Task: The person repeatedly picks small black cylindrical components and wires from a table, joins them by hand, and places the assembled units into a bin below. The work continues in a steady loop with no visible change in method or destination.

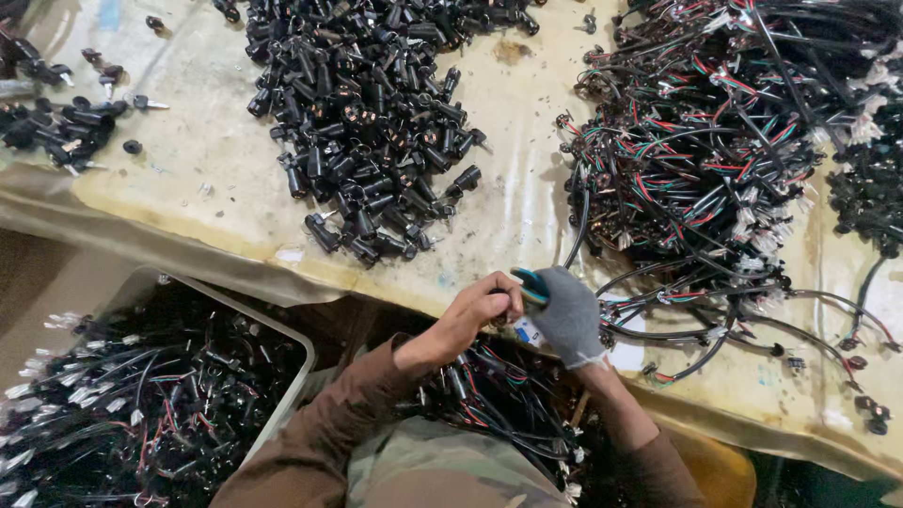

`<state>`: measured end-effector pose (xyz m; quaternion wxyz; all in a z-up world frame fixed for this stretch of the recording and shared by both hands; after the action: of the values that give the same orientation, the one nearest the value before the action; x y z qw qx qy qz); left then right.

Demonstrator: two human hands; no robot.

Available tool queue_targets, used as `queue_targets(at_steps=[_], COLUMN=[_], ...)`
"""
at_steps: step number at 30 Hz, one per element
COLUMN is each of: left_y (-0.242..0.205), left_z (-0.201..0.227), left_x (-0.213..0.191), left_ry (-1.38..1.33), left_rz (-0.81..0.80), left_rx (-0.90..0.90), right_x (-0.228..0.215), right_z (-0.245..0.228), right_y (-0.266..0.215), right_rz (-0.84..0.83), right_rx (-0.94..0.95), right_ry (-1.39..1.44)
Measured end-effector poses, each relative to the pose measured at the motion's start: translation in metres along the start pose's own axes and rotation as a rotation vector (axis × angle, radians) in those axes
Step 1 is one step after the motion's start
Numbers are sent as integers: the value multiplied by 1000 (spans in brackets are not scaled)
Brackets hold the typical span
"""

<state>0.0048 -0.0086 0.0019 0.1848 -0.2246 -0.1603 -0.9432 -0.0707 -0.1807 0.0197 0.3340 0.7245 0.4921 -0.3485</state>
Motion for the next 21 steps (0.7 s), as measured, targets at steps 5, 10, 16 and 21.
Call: queue_targets(at_steps=[5, 10, 16, 21], left_y=[-5, -1, -15, -27], left_z=[24, 19, 20, 17], left_x=[8, 4, -2, 31], left_ry=[574, 968, 1071, 1076], left_rz=[16, -384, -27, 10], left_rx=[39, 183, 80, 170], right_x=[-60, -76, -46, -44], right_z=[-24, -50, -73, -51], right_y=[-21, -11, -26, -60], right_rz=[69, -402, 84, 12], right_rx=[-167, -457, -179, -113], right_ry=[439, 306, 332, 1472])
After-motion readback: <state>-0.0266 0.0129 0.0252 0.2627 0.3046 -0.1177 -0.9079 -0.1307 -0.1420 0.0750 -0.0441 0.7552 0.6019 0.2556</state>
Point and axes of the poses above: each hand's wrist, its own y-axis towards the middle knuckle, its own x-axis out of the palm, z = x × y, the point moved 1 cm from there along y, towards the middle knuckle, and after that the axes turned 4 degrees about -z, right-handed, at the moved point
